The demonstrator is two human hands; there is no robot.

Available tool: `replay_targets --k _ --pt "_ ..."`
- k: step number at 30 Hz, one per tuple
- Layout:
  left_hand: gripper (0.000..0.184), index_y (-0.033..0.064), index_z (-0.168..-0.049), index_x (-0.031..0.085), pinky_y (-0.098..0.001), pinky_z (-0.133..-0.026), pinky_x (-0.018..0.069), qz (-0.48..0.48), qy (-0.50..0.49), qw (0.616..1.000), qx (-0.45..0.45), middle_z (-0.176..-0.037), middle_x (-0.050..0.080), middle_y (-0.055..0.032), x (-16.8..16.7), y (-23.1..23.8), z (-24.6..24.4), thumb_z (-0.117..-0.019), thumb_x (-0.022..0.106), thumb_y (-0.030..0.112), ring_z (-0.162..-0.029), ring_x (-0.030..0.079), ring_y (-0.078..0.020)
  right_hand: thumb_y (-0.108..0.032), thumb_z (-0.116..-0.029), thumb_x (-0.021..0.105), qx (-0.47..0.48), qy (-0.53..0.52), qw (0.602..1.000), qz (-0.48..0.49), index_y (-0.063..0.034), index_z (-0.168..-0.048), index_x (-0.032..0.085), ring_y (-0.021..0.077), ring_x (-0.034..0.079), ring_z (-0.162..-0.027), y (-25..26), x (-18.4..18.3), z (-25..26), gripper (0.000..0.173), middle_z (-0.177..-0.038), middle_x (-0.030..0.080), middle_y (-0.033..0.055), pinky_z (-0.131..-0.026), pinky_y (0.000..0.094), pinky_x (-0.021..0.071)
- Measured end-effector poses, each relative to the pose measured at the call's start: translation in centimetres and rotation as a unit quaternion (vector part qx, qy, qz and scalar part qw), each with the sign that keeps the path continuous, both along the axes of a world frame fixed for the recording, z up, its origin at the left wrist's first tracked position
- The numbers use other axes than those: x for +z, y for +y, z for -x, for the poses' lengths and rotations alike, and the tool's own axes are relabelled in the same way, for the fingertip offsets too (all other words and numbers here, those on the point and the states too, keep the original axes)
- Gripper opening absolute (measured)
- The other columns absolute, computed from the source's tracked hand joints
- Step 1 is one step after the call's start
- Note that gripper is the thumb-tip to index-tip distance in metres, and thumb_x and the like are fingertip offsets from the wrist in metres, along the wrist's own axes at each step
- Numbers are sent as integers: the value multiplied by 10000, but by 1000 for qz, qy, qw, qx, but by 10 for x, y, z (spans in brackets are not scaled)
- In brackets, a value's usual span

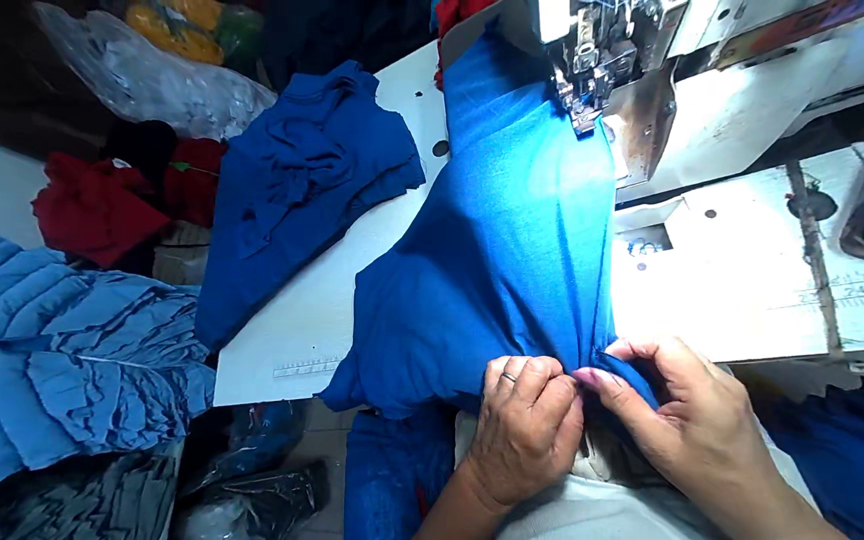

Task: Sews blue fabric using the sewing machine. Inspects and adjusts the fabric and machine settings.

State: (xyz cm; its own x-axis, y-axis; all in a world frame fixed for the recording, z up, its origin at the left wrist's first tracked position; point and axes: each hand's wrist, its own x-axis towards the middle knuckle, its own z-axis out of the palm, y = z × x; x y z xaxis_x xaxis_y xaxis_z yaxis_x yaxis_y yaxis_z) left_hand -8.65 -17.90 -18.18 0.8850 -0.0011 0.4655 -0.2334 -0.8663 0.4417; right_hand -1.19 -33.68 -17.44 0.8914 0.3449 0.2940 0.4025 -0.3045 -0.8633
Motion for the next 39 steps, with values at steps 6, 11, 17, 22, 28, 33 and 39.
replay_targets --k 6,11,17,22,28,33,39 --pt "238 111 -873 723 -322 -901 449 33 26 999 -9 -936 665 -18 1 3 2 -999 533 181 -949 608 -132 -231 -959 663 -28 -69 997 -15 -89 -914 711 12 596 -880 -2 -5 0 155 -904 631 12 -753 114 481" --pt "391 57 -1094 676 -468 -997 482 1 21 983 182 -1190 639 -150 9 33 -2 -1002 593 428 -1178 592 -285 -159 -943 687 -51 -74 993 -81 -90 -922 714 3 596 -914 -6 -8 -1 77 -987 608 5 -777 110 507" --pt "168 44 -936 691 -344 -782 515 -29 22 970 238 -958 654 -87 8 65 -5 -993 605 176 -893 630 -190 -196 -941 689 -63 -54 990 -114 -160 -926 674 5 636 -885 -11 -2 3 41 -963 637 -50 -720 136 550" --pt "193 0 -932 579 -200 -763 467 13 30 959 280 -934 564 -83 22 79 17 -1031 496 144 -854 556 -87 -158 -938 686 -55 -26 993 -98 -98 -883 691 -9 649 -859 -9 7 5 82 -895 665 -13 -745 116 546" --pt "229 50 -1102 568 -240 -873 502 55 27 965 256 -1057 589 -46 14 70 19 -1054 520 268 -985 586 -71 -167 -927 677 -55 -25 991 -119 -143 -876 638 -20 663 -856 -7 -6 2 68 -924 680 -63 -700 118 559" --pt "299 80 -1091 684 -504 -895 418 -45 47 957 281 -1193 611 -132 2 60 10 -975 614 347 -1109 556 -305 -139 -851 745 -91 68 979 -167 -183 -926 630 -22 668 -761 -5 -3 0 144 -879 696 -106 -646 125 570" --pt "524 44 -1179 662 -568 -948 412 -57 55 956 282 -1258 600 -190 6 49 8 -975 585 521 -1173 556 -363 -211 -886 730 -70 206 971 -102 -175 -936 722 0 642 -634 -14 9 -6 62 -739 696 -87 -570 143 536"
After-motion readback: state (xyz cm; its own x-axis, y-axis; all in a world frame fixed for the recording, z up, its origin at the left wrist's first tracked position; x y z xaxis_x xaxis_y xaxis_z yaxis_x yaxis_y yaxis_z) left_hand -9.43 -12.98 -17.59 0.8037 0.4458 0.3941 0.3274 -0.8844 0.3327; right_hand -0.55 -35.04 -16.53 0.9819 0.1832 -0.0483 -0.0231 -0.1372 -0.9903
